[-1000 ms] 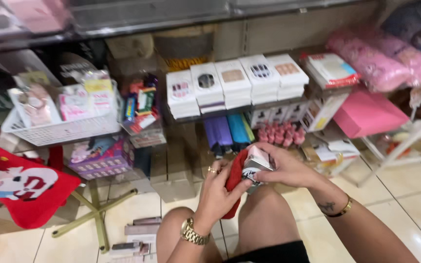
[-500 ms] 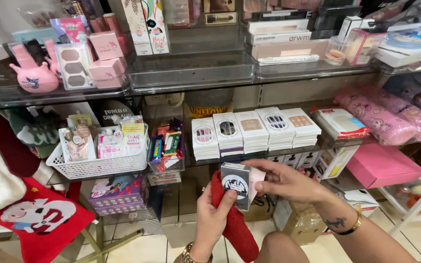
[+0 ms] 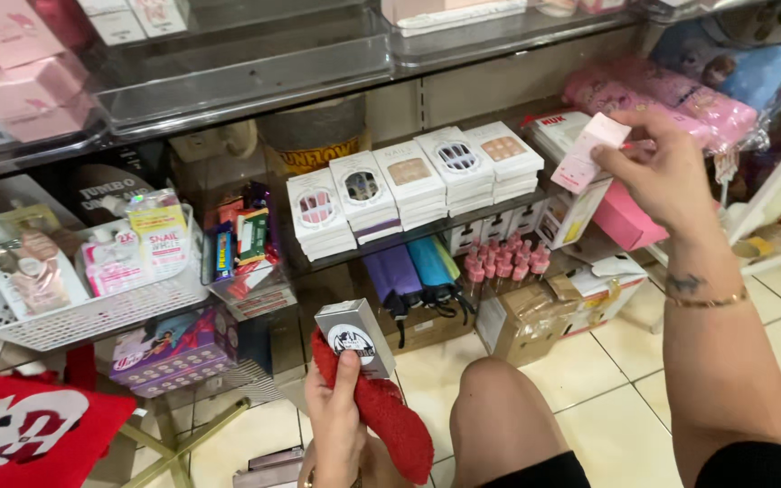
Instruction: The person cleans multiple cosmetic products by hand using a red cloth, picking them up from the floor and placing them onto a display shelf.
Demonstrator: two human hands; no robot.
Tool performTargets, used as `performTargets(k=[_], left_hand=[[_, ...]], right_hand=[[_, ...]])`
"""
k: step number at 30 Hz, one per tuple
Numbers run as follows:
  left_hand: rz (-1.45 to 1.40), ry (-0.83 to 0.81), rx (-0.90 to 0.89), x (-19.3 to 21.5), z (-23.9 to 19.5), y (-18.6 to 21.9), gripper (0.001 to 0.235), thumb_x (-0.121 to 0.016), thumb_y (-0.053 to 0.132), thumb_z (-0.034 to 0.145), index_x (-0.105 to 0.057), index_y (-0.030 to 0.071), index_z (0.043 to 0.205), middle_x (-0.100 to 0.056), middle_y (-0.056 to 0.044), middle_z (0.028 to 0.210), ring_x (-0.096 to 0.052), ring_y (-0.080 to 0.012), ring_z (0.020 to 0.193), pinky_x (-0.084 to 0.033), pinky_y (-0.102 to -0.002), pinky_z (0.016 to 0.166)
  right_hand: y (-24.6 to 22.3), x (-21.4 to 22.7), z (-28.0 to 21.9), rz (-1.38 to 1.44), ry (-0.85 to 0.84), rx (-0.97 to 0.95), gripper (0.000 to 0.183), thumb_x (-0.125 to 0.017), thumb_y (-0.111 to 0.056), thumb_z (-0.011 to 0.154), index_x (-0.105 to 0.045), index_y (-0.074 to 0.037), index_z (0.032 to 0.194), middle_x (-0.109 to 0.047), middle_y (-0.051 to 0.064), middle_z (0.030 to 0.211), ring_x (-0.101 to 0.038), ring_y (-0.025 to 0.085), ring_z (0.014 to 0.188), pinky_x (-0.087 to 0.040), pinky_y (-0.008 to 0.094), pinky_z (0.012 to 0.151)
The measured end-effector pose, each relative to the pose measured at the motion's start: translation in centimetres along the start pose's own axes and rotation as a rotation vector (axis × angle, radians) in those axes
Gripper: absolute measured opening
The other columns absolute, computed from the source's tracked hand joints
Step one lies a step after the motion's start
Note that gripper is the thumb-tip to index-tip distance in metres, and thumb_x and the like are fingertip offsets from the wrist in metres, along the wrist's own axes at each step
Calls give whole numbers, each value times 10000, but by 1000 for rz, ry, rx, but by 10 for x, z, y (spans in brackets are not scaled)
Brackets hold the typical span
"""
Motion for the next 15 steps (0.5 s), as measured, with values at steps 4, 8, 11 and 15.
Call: performTargets(k=[4, 8, 11, 15], left_hand=[[29, -7, 39, 2, 1, -14, 455, -701, 230, 739, -572, -3, 1108, -597, -180, 745, -558, -312, 453, -539, -476, 378], [46, 7, 71, 3, 3, -20, 465, -704, 214, 723, -581, -10, 1111, -632, -214, 798, -579, -331, 500, -555, -499, 409], [45, -27, 40, 6, 5, -24, 445, -703, 211, 737, -592, -5, 1110, -637, -190, 819, -583, -305, 522, -558, -484, 409], [73, -40, 45, 3, 5, -24, 469, -709, 225, 721, -600, -26, 1101, -645, -200, 838, -597, -318, 546, -560, -479, 407]], right_hand=[[37, -21, 20, -127, 22, -44, 425, -730, -140, 873, -578, -46, 1258, -608, 148, 1069, -589, 183, 737, -502, 324, 690], [56, -37, 31, -231, 103, 11, 397, -761, -325, 802, -620, -137, 1122, -636, 26, 840, -596, 201, 754, -424, 351, 725], [63, -46, 35, -252, 127, 6, 387, -795, -348, 783, -641, -142, 1072, -625, 38, 802, -591, 227, 728, -426, 363, 691], [68, -55, 38, -241, 185, 75, 376, -821, -312, 806, -635, -149, 1089, -666, 42, 886, -614, 223, 819, -439, 378, 721]])
Point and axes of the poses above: each hand's wrist, its own z-axis towards the middle knuckle, its own x-axis out of the back of the hand, y = z × x, the point moved 5 cm from there along z, towards the middle knuckle
